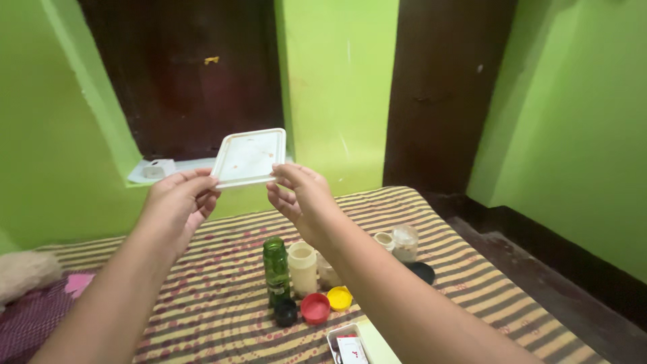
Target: The person picks up several small plastic containers from a table and places them on a bed. They handle a red container, a yellow-lidded container, a white container, and a white lid, moving each one individually from the table to the bed.
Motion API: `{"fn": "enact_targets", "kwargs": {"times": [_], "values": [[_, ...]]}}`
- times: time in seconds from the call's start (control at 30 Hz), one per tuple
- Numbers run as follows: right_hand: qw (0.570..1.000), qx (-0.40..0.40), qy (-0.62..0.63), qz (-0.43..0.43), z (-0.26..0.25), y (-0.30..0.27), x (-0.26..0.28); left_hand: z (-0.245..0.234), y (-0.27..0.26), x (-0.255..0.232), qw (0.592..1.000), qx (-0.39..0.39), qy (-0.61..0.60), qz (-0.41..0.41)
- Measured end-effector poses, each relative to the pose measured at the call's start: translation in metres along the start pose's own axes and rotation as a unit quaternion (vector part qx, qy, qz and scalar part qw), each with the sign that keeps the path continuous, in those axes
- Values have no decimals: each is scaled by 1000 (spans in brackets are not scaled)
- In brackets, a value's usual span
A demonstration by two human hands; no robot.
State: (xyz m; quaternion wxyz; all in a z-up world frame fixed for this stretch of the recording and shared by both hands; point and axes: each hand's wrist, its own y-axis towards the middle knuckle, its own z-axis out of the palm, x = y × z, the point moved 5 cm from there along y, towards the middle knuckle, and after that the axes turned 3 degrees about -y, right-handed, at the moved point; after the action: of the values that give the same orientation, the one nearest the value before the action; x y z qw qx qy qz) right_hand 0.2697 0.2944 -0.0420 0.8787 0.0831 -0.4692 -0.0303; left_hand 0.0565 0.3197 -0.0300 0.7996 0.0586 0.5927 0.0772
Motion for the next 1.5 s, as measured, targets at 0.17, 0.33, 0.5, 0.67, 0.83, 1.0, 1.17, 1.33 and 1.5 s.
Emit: {"fn": "enact_targets", "kwargs": {"times": [0.17,0.33,0.5,0.67,0.83,1.0,1.17,1.33,1.5], "values": [[999,-37,-29,-10,9,-11,-11,-11,6,-1,999,36,-25,-17],[997,-71,-32,3,10,-21,-37,-19,5,2,995,68,-58,-32],[992,-129,-7,-10,0,-31,-54,-14,-4,4,987,87,-102,-85],[986,-149,72,18,-4,-36,-74,0,-18,24,981,110,-84,-133],[974,-103,184,85,4,-43,-96,18,-29,49,983,148,-4,-104],[958,-19,249,138,0,-51,-99,29,-33,69,969,144,-57,-192],[963,-53,219,144,-14,-56,-91,36,-25,86,963,142,-130,-187],[981,-134,47,136,-32,-61,-71,47,-4,89,976,116,-120,-142],[977,-208,36,45,-72,-40,-33,65,4,85,993,85,-23,-82]]}}
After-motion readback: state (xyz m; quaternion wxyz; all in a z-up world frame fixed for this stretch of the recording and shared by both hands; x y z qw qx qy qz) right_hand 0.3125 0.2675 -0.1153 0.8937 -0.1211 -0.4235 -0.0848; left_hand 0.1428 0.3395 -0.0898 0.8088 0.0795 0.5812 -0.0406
